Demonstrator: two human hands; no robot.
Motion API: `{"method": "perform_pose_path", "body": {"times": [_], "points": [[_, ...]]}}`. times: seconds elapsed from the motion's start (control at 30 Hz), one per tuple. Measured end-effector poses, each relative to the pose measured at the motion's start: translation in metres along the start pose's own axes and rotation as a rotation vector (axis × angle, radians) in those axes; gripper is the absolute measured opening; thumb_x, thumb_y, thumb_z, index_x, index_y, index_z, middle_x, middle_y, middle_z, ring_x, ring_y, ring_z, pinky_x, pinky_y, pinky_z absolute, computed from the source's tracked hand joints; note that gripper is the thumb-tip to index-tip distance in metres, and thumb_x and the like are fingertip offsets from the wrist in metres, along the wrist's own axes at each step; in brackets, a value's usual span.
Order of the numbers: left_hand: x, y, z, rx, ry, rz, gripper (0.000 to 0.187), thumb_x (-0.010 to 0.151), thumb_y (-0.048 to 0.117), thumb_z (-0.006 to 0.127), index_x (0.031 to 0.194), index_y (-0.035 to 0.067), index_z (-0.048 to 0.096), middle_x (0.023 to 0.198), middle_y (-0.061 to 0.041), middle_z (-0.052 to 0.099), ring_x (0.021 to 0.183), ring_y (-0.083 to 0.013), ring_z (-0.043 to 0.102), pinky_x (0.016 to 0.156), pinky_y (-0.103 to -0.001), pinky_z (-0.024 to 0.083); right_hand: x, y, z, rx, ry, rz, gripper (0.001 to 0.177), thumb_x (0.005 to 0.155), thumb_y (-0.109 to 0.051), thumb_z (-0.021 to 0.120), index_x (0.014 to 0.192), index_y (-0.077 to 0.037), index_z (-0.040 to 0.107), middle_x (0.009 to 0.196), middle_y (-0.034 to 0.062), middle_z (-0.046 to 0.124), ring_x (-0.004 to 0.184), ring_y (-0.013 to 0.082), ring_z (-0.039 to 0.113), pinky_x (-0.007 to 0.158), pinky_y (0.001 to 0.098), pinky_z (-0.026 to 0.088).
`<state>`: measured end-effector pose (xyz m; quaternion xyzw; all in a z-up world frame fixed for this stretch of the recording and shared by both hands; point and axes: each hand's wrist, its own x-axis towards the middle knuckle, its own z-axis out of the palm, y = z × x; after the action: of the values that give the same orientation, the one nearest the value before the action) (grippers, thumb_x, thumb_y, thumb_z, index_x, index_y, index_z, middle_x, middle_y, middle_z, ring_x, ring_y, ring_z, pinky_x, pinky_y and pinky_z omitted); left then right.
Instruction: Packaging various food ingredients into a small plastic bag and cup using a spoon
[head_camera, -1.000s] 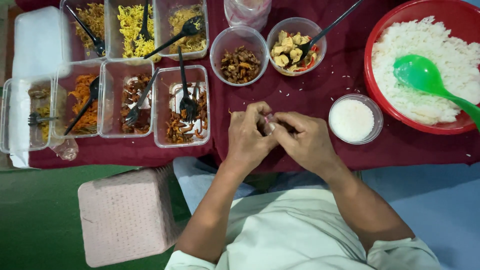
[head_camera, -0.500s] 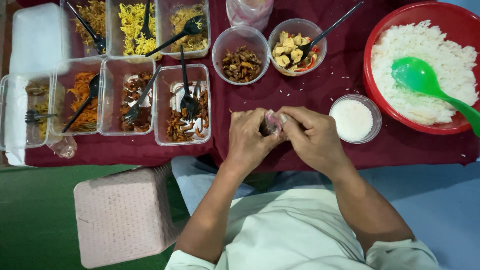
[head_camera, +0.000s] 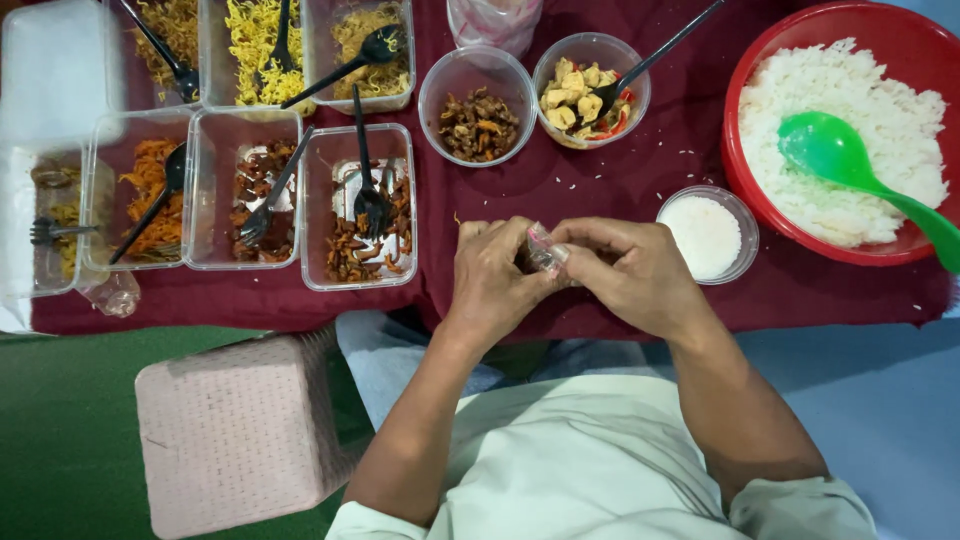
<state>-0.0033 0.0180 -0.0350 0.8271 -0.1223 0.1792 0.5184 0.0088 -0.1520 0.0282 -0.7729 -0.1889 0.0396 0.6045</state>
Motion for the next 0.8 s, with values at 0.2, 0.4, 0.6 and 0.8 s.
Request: {"method": "perform_pose_path", "body": {"times": [0.2, 0.4, 0.6, 0.8], "points": [[0.001, 0.008, -0.004, -0.024, -0.031, -0.059, 0.041, 0.063, 0.037, 0.093, 0.081, 0.015, 0.063, 0.065, -0.004, 0.063, 0.069, -0.0249, 0.065, 0.084, -0.032, 0.041, -0.002, 0.013, -0.006, -0.024, -0.005, 0.045, 0.019, 0.092, 0.004, 0.066, 0.106, 0.001, 0.079, 0.070, 0.0149, 0.075, 0.066, 0.0114, 0.066, 0.057, 0.0291, 0.056], [0.000, 0.006, -0.002, -0.012, -0.001, -0.012, 0.041, 0.065, 0.037, 0.094, 0.080, 0.014, 0.063, 0.064, -0.004, 0.063, 0.070, -0.0239, 0.066, 0.082, -0.032, 0.041, 0.001, 0.004, -0.005, -0.048, -0.018, 0.072, 0.020, 0.089, 0.005, 0.067, 0.104, 0.001, 0.080, 0.070, 0.0147, 0.074, 0.066, 0.0112, 0.063, 0.058, 0.0288, 0.055], [-0.001, 0.004, -0.002, -0.020, -0.017, -0.021, 0.042, 0.065, 0.037, 0.094, 0.079, 0.014, 0.062, 0.064, -0.004, 0.062, 0.070, -0.0234, 0.066, 0.081, -0.032, 0.040, 0.004, -0.002, -0.006, -0.120, -0.048, 0.072, 0.020, 0.087, 0.005, 0.069, 0.102, -0.001, 0.080, 0.070, 0.0151, 0.075, 0.066, 0.0120, 0.066, 0.057, 0.0306, 0.056], [-0.002, 0.000, -0.002, -0.038, -0.003, -0.014, 0.038, 0.068, 0.037, 0.092, 0.077, 0.016, 0.060, 0.062, -0.001, 0.061, 0.068, -0.0212, 0.065, 0.080, -0.031, 0.039, 0.007, -0.001, -0.008, -0.028, -0.131, 0.051, 0.015, 0.092, 0.004, 0.068, 0.101, 0.000, 0.078, 0.073, 0.0123, 0.072, 0.071, 0.0118, 0.064, 0.061, 0.0314, 0.056]]}}
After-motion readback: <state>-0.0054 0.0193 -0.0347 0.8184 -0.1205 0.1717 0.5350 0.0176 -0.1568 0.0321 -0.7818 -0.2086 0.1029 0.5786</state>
